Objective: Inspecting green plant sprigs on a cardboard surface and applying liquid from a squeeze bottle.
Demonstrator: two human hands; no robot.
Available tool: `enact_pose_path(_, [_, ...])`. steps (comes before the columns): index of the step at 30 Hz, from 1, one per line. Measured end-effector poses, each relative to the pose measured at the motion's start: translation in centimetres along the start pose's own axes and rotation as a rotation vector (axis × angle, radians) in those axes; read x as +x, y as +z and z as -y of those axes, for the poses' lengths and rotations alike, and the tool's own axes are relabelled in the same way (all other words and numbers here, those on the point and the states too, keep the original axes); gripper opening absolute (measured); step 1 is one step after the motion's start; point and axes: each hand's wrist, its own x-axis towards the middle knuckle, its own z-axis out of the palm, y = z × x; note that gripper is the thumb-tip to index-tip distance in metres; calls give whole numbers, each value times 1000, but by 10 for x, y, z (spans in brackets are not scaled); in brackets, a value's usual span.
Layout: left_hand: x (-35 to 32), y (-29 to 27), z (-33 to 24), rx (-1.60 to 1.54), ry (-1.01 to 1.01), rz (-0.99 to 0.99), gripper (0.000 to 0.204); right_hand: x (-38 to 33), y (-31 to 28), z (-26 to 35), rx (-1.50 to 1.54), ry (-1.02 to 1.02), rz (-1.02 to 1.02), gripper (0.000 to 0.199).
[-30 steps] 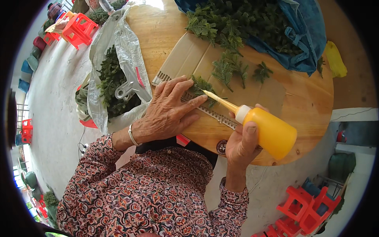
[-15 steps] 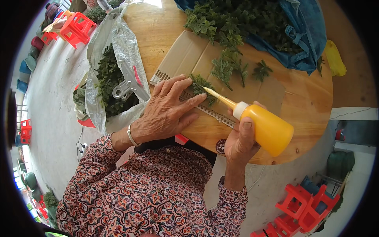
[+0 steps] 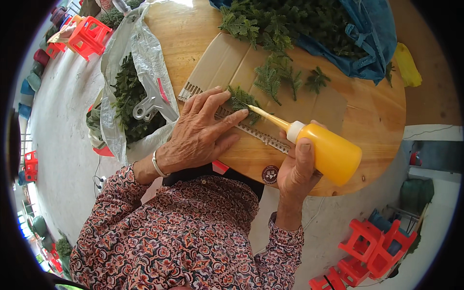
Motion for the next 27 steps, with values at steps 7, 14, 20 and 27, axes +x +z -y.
enact_pose_path(7, [-3,-1,2,-13,-8,6,42,-1,-1,1,-4,-50,-17,44])
enact_pose_path(14, [-3,-3,3,-22,-3,11,43,-3,-5,4,-9,-50,-55,46])
enact_pose_path(20, [-5,-5,4,-31,-26,55,45,-2,-14,5,4,-38,-52,46])
enact_pose_path(27, [-5,-7,4,-18,-13,40,45,-1,-15,9,5,-28,-61,46])
